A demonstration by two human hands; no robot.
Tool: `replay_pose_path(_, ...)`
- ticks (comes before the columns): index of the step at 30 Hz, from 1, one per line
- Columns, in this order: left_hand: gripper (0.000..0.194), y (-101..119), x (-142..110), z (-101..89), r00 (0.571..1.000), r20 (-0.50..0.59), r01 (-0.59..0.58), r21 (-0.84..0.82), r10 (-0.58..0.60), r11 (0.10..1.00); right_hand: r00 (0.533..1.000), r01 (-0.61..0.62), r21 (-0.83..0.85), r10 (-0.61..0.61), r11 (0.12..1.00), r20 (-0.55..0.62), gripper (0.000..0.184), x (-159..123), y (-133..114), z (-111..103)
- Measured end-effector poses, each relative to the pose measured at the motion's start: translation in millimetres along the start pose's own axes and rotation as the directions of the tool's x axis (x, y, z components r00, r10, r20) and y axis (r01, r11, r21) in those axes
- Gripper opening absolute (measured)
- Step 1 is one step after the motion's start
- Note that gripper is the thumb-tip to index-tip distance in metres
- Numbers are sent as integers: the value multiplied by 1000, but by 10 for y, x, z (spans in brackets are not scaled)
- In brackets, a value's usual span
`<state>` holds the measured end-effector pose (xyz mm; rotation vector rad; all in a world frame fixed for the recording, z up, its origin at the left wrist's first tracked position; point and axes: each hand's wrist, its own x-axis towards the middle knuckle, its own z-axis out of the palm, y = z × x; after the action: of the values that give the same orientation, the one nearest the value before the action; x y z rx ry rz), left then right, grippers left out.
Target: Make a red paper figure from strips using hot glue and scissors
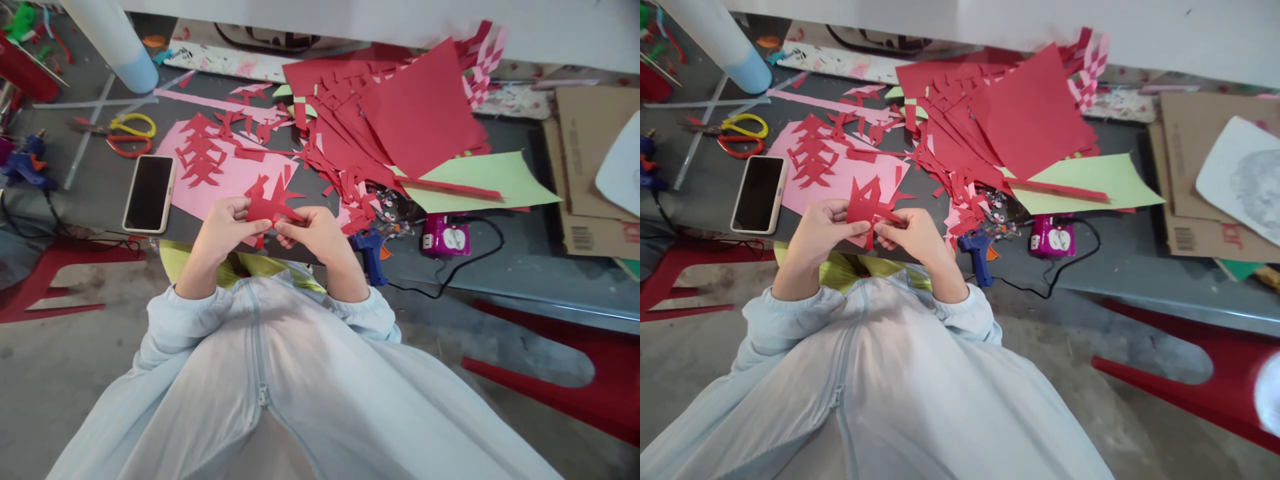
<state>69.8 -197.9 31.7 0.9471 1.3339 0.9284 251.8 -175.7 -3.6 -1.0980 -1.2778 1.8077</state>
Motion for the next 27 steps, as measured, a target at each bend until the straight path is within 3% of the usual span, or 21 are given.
replay_pose_path(7, 39, -43, 31, -39, 998, -28, 50, -62, -52, 997, 1000, -9, 13, 9, 1000, -21, 39, 1, 39, -31)
replay_pose_path(15, 32, -79, 41, -43, 1000, -6, -6, -77, 6, 997, 999, -10, 13, 10, 1000, -47, 38, -3, 1, -12)
replay_pose_path(19, 38, -57, 58, -43, 999, -37, -22, -65, 20, 998, 992, 54, -120, -67, 991, -110, 34, -6, 44, -31)
replay_pose_path(21, 44, -40, 73, -50, 998, -61, 7, -55, -10, 998, 957, 143, -328, -215, 934, -195, 28, -17, 58, -53)
replay_pose_path(23, 53, -28, 87, -65, 995, -76, 53, -60, -58, 997, 880, 248, -558, -425, 792, -212, 24, -36, 47, -79)
replay_pose_path(25, 57, -24, 94, -82, 994, -71, 74, -74, -79, 994, 799, 346, -702, -587, 623, -127, 19, -57, 14, -100)
replay_pose_path(27, 54, -26, 94, -98, 997, -51, 53, -79, -57, 995, 754, 414, -752, -656, 513, -32, 19, -74, -21, -112)
